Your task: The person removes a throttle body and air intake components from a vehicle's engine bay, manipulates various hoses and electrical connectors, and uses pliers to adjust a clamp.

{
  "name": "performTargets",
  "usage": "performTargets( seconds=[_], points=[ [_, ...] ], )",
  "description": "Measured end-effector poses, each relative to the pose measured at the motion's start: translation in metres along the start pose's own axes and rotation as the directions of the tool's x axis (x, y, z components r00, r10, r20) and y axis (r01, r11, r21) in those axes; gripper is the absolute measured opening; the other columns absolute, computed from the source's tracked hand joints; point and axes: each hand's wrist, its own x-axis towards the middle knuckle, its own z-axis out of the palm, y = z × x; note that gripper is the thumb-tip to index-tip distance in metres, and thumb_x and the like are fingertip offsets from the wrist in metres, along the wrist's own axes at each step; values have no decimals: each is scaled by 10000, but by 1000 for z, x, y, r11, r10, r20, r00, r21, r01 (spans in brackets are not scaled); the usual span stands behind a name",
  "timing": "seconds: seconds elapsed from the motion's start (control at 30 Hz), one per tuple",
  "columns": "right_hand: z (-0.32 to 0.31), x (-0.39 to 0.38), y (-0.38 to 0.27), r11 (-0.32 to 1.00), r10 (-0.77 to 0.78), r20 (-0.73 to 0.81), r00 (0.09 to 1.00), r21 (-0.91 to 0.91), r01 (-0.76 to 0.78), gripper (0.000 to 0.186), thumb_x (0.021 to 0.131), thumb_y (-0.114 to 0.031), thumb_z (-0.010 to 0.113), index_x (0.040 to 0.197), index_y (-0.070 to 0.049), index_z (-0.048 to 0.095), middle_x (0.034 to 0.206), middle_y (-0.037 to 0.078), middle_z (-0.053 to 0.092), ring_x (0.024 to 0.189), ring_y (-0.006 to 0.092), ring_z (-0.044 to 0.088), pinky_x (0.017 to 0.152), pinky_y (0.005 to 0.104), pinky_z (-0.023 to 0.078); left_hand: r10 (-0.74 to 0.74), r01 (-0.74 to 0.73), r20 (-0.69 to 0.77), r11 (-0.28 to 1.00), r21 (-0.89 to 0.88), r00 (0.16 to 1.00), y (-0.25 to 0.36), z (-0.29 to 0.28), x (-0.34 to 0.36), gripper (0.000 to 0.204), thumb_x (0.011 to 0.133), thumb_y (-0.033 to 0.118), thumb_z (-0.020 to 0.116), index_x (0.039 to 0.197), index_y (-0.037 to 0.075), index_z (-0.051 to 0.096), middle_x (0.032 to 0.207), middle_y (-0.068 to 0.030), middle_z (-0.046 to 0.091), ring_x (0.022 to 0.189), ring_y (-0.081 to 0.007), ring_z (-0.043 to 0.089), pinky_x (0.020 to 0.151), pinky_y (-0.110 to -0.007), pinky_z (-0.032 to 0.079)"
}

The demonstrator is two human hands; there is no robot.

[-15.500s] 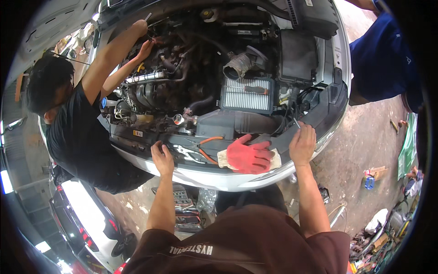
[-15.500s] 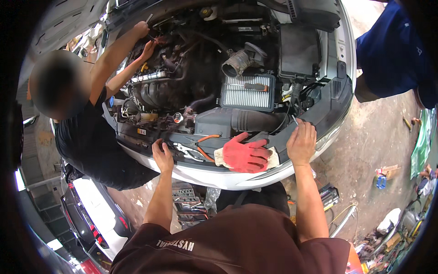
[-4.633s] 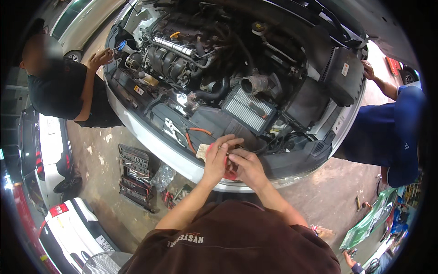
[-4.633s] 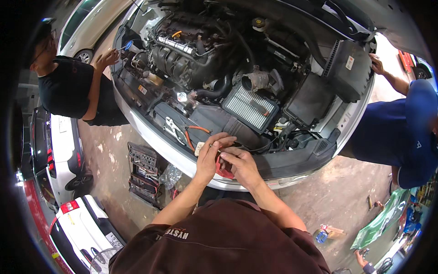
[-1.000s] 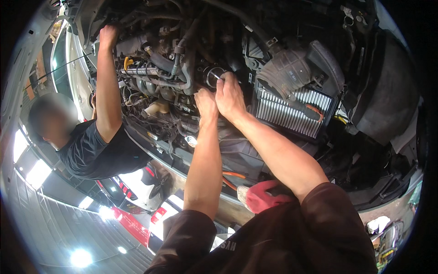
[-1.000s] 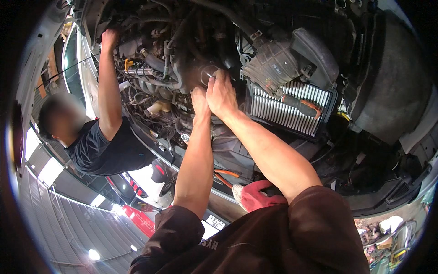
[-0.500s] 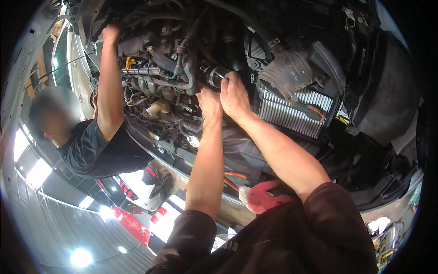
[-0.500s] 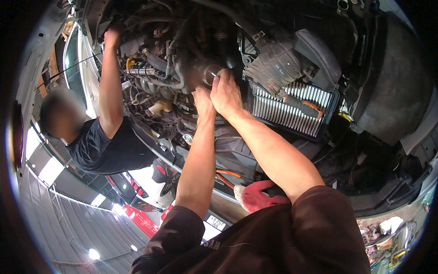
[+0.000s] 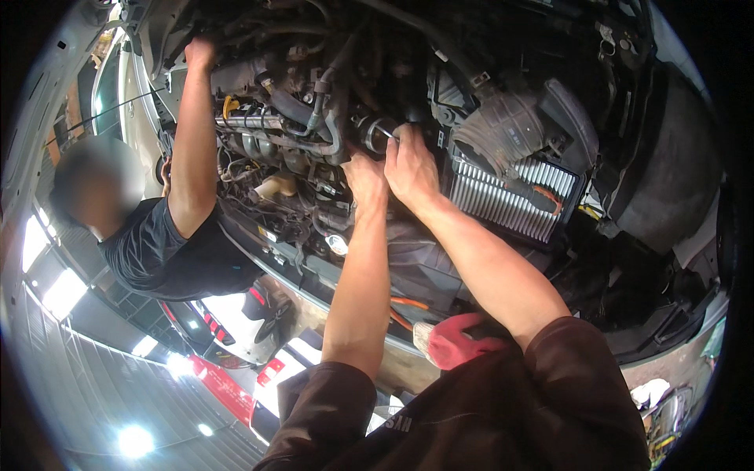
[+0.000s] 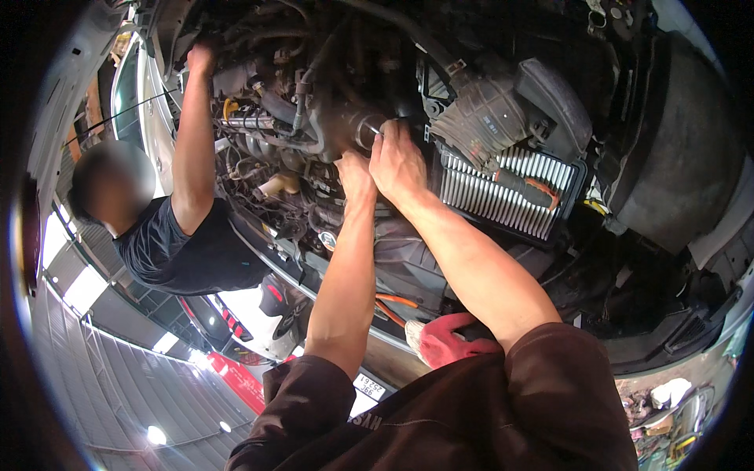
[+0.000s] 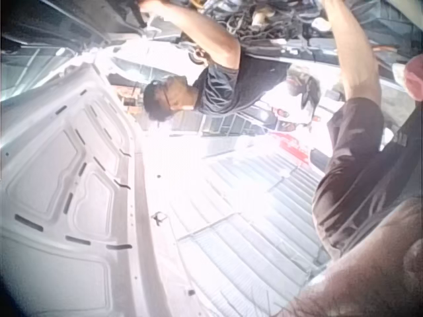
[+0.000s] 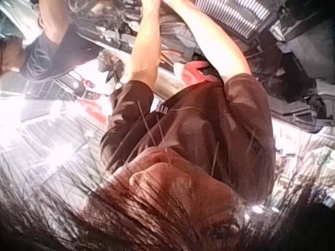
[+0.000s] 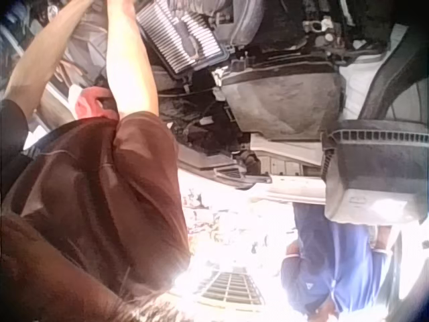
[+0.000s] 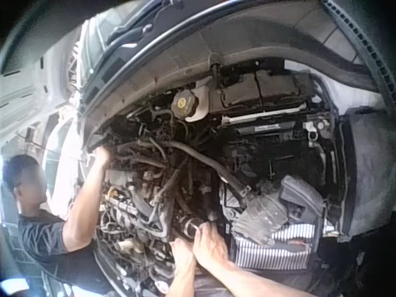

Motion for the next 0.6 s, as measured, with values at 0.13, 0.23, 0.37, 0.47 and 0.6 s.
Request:
performTargets(
  seconds=[0.13,0.23,0.37,0.47,0.6],
  points=[
    [2,-2,-1,995,-103,-52,993,8,103,193,1020,-185,561,1103,-11,561,1079,251,661,990,483,658,845,541,538,12,-10,-36,999,46,999,-13,2,3,1127,769,457,876,1554,-100,289,1487,-396,442,1347,-526,502,1131,-502,446],
    [4,-1,-1,992,-91,-49,995,87,95,182,990,-157,621,1059,12,621,1029,232,697,962,448,686,830,492,554,72,-68,-52,995,69,996,-22,1,5,1097,776,394,880,1556,-98,285,1458,-404,473,1330,-524,519,1118,-509,458],
    [-7,10,16,981,-91,-170,981,156,117,178,962,-128,672,1064,13,710,1035,211,727,938,388,723,820,429,569,-35,37,122,999,-11,992,13,0,-2,1059,786,300,877,1561,-89,270,1414,-419,509,1315,-526,528,1098,-526,469],
    [-7,14,3,975,-52,-187,981,202,90,238,957,-139,674,1147,-11,739,1062,214,729,970,375,729,860,411,576,122,-122,0,992,32,993,-5,3,6,951,794,231,859,1511,-98,328,1360,-419,536,1253,-546,564,1067,-536,486],
    [1,18,-8,971,-80,-122,989,213,105,269,952,-168,657,1153,-9,740,1094,239,728,1006,407,717,909,434,563,126,-122,-25,986,109,992,-23,0,10,767,858,193,787,1441,-129,408,1229,-414,625,1169,-541,625,1022,-541,512]
  ],
)
